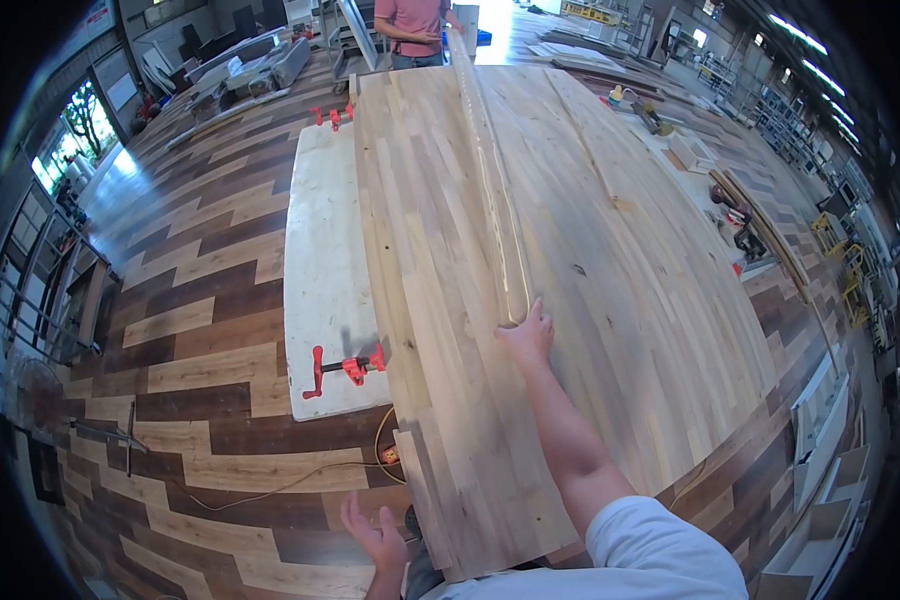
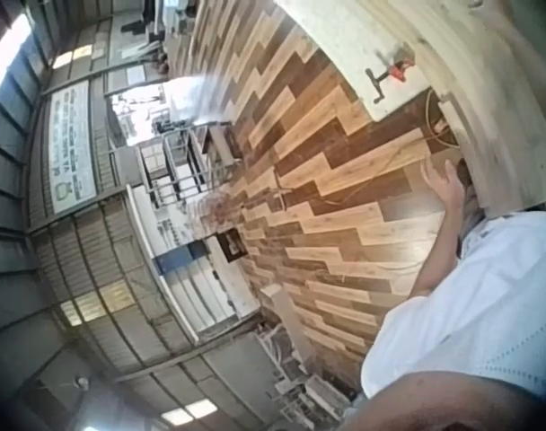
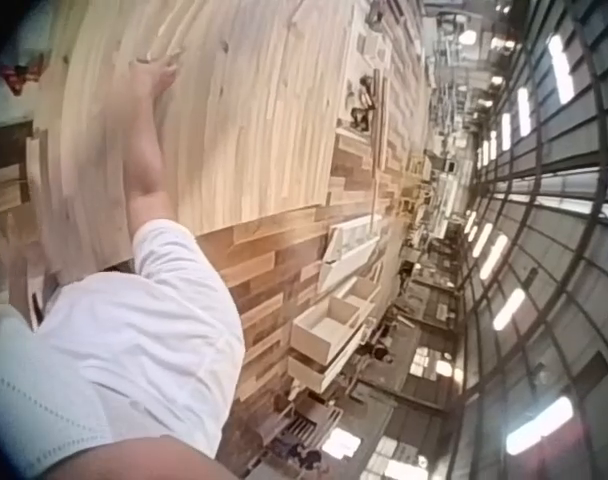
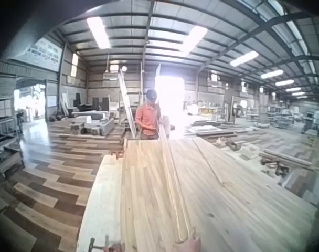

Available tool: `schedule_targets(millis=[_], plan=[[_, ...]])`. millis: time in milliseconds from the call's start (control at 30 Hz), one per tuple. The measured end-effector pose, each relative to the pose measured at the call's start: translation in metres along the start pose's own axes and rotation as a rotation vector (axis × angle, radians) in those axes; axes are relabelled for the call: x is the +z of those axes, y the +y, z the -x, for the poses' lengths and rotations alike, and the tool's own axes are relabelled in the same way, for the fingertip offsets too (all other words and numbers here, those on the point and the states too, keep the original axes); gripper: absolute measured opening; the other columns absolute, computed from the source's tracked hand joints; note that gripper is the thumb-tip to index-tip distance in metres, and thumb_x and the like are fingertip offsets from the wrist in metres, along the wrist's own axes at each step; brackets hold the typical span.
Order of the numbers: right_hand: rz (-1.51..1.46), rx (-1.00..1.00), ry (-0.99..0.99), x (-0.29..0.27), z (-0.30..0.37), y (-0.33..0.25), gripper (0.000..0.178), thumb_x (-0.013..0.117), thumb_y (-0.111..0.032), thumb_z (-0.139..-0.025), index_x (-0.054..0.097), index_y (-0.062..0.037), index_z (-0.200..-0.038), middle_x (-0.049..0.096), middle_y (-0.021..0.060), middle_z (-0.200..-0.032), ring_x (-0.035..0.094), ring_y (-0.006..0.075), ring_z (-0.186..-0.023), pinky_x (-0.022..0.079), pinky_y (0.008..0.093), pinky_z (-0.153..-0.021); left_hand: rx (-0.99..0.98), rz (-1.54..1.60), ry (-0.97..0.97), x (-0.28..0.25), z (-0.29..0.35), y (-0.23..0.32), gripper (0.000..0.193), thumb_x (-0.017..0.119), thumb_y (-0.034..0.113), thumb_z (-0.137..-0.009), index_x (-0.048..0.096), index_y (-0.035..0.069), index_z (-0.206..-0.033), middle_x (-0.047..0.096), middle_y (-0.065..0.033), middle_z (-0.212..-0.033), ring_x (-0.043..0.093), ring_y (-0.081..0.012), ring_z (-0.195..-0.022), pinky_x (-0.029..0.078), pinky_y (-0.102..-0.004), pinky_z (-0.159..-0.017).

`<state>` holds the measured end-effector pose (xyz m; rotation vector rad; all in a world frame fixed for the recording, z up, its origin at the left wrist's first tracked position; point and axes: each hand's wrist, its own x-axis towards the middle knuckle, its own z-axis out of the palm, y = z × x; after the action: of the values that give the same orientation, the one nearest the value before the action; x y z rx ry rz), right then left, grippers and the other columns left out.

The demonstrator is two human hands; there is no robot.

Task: The person is assembling a large wooden panel by applying wood glue to slats and securing them with a pneumatic nail gun.

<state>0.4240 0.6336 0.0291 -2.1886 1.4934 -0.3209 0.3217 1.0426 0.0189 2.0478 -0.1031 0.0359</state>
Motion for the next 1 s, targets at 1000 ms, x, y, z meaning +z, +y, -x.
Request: schedule_targets(millis=[1000], plan=[[-0.458,-0.14,-0.192,-0.088,0.169,0.118,0.115,0.087,-0.035,-0.055,0.025,0.0016,-0.144,0.045,0.022,-0.128,0.047,0.0352,-0.12,0.042,0.0407,-0.1,-0.747,1.203,-0.786,0.218,-0.017,0.1,0.017,0.049,0.026,-0.1,0.053,0.012,-0.108,0.062,-0.0037,-0.103,0.061,-0.0168,-0.097,0.05,-0.0346,-0.089]])
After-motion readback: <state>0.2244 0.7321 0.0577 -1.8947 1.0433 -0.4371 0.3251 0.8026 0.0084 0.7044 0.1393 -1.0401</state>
